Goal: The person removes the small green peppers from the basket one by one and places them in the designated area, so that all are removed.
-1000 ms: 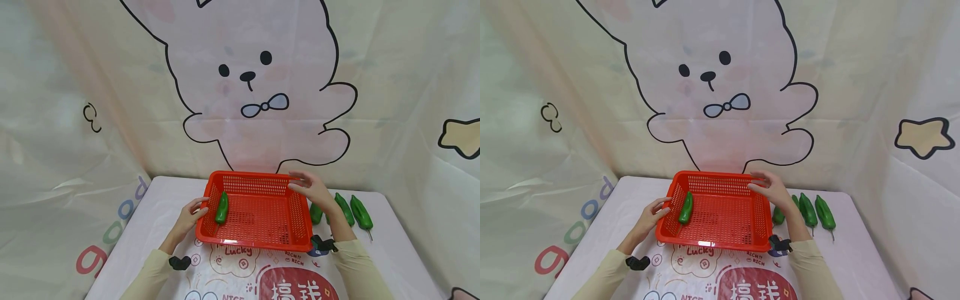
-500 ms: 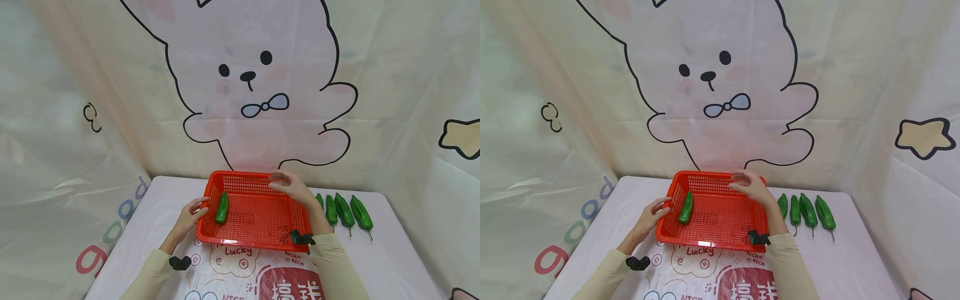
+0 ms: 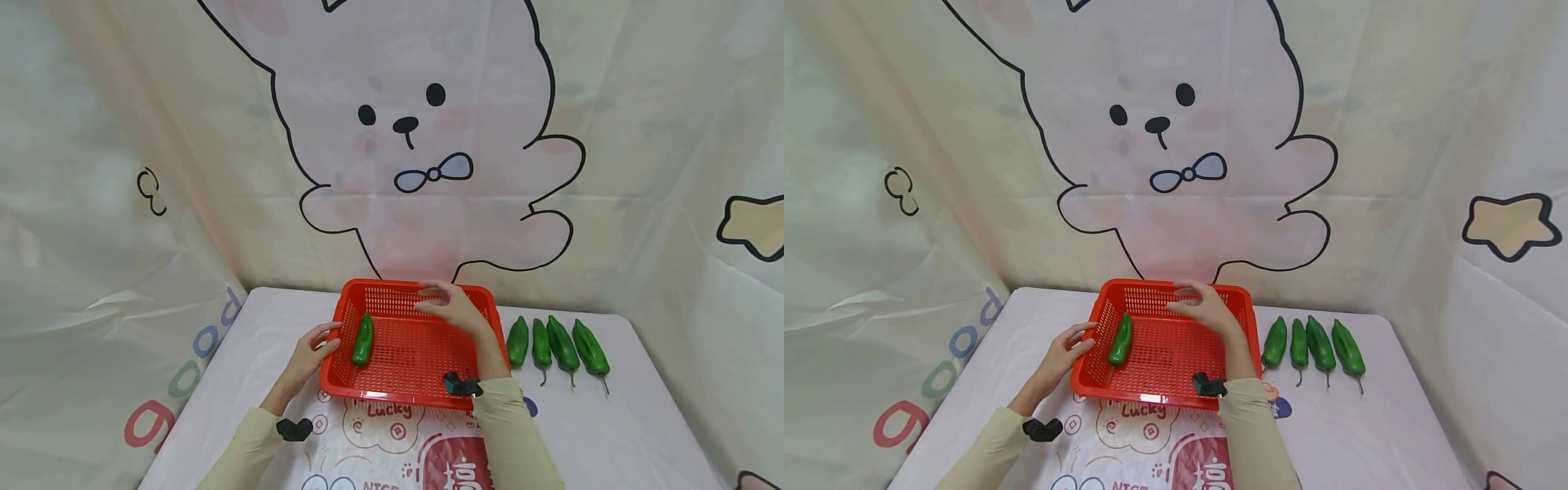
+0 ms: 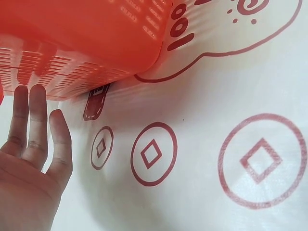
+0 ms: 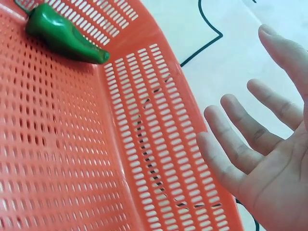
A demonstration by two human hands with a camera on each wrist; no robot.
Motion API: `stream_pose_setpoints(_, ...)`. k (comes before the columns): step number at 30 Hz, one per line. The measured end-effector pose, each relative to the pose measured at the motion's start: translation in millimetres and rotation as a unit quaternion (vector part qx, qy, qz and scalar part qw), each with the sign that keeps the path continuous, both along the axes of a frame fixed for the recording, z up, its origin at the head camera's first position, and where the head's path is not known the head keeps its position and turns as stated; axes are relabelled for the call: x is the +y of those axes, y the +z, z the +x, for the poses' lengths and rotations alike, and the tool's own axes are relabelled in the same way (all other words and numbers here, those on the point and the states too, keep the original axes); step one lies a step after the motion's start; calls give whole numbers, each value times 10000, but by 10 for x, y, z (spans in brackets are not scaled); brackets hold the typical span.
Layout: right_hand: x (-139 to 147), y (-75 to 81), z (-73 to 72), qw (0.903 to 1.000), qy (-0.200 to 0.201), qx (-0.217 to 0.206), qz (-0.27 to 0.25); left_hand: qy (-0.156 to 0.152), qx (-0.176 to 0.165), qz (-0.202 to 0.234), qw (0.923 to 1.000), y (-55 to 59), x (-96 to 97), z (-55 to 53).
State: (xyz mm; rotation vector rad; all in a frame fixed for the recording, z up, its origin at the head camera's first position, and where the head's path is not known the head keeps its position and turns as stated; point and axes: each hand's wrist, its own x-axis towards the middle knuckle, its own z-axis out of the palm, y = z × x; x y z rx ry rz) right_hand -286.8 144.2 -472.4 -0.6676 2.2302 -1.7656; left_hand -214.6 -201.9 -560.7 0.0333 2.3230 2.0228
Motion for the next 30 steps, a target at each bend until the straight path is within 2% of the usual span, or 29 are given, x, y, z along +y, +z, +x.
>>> stream_pose_setpoints(8,-231,-115,-15,9990,-139,-29,419,-139,-141,137,9997,25,-9,-5)
stream_pose_setpoints(13,-377,-219,-38,9991,-127,-120,379,-234,-95,198,9995,25,-13,-12)
stream_pose_setpoints(20,-574,-349,-73,9993,-18,-161,335,-193,-60,129,9997,8,-18,-13)
stream_pose_setpoints(30,-814,-416,-84,9986,-10,-443,297,-189,-145,249,9994,14,-19,-7)
